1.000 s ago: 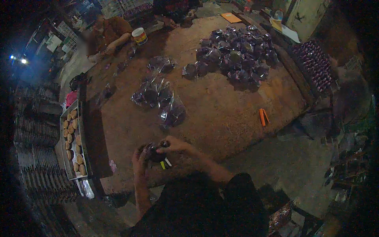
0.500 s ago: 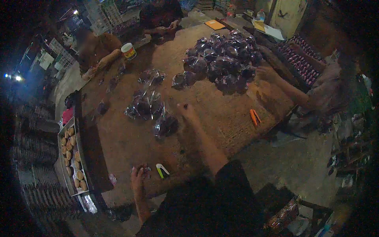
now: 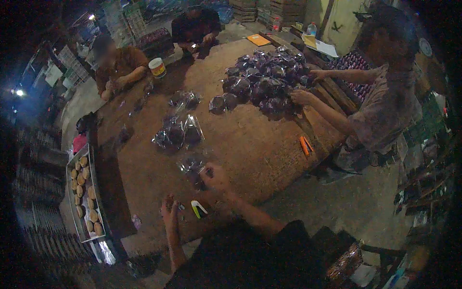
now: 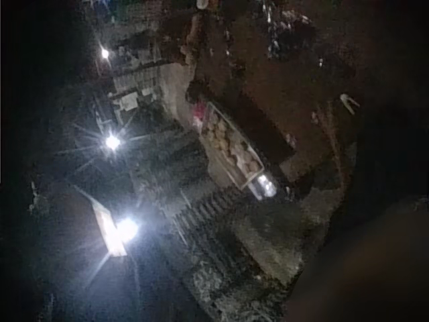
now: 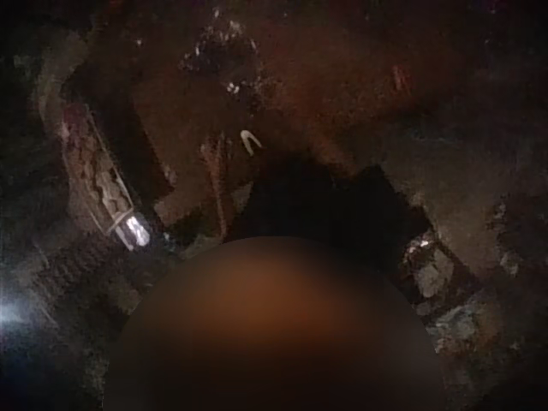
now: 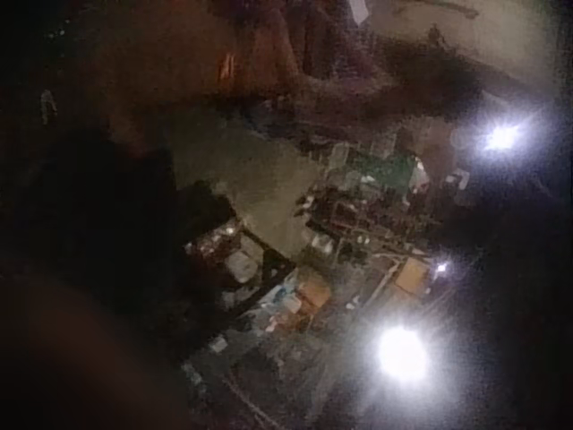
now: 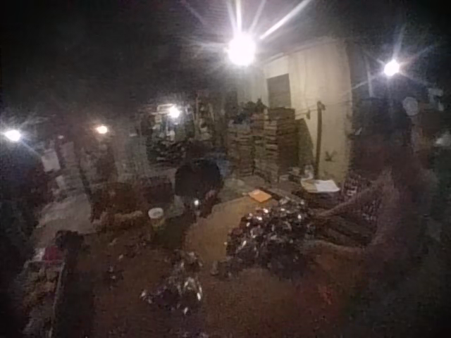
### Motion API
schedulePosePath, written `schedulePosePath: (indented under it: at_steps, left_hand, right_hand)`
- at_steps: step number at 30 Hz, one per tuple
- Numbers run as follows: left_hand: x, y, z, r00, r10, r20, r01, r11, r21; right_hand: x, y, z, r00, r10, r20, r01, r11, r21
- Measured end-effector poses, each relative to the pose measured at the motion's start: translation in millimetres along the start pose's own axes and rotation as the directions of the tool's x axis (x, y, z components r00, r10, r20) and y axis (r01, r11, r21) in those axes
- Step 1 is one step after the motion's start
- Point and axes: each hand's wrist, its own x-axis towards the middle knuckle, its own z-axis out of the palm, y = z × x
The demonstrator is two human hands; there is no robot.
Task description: The person places round pastries into clear plastic bags and seals them with a handheld heat sealer. The person then places the sealed packages onto a pile on the table. Other people are also packaging pastries at the same table.
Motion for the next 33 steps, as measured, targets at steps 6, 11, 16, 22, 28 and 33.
schedulePosePath:
  at_steps: [6,11,16,22,28,33]
  left_hand:
    - [-1,57,10,0.972,-0.135,0.194,0.140,0.990,-0.014]
    - [-34,79,32,0.987,-0.011,0.162,0.051,0.968,-0.244]
    - [-48,89,39,0.997,0.076,-0.031,-0.082,0.957,-0.279]
    - [-52,96,42,0.971,0.222,-0.086,-0.222,0.975,0.006]
    - [-48,101,29,0.933,0.360,-0.029,-0.332,0.886,0.323]
    - [-42,87,36,0.933,0.260,-0.249,-0.237,0.964,0.119]
  right_hand:
    - [-40,-60,34,0.993,-0.118,0.014,0.111,0.966,0.234]
    - [-38,-87,9,0.977,-0.081,0.196,0.033,0.971,0.235]
    - [-49,-95,12,0.983,0.136,0.121,-0.178,0.858,0.483]
    - [-50,-86,17,0.987,-0.136,0.084,0.094,0.920,0.380]
    - [-54,-84,12,0.946,-0.304,0.116,0.261,0.922,0.287]
    - [-57,-89,20,0.995,0.067,0.069,-0.089,0.914,0.397]
